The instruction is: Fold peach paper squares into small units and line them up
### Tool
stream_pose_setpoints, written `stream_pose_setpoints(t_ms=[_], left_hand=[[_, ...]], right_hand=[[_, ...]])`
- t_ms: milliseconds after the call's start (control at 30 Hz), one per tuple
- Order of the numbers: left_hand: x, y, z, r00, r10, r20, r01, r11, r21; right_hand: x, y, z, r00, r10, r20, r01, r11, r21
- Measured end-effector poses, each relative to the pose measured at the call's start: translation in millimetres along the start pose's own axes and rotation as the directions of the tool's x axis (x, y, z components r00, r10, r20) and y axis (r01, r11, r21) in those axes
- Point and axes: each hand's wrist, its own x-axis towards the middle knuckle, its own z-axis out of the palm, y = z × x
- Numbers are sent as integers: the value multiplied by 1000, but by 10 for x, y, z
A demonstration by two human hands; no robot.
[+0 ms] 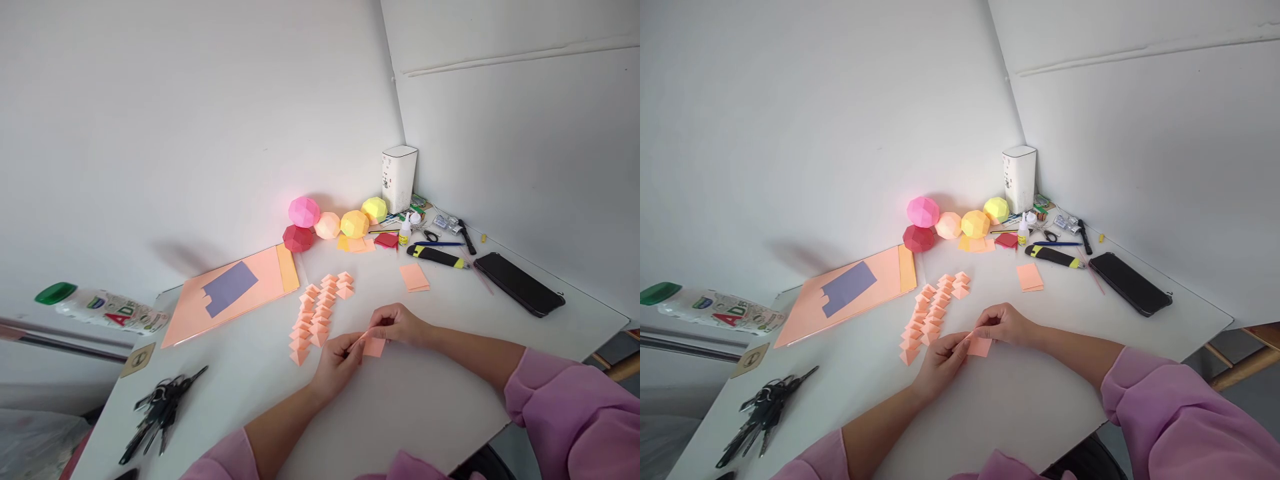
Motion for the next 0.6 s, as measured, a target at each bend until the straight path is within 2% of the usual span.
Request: stream_pose_setpoints(t_ms=[333, 500, 600], left_hand=[[5, 61, -5, 1000, -20, 11, 21, 1000, -23], [-5, 72, 3, 999, -27, 22, 28, 998, -54], [-6, 55, 19, 996, -91, 2, 90, 982, -168]], right_hand=[[-27, -41, 22, 1000, 21, 24, -22, 998, 65], [-32, -13, 40, 997, -47, 64, 50, 998, -40], [-31, 9, 47, 998, -52, 22, 54, 996, -76]])
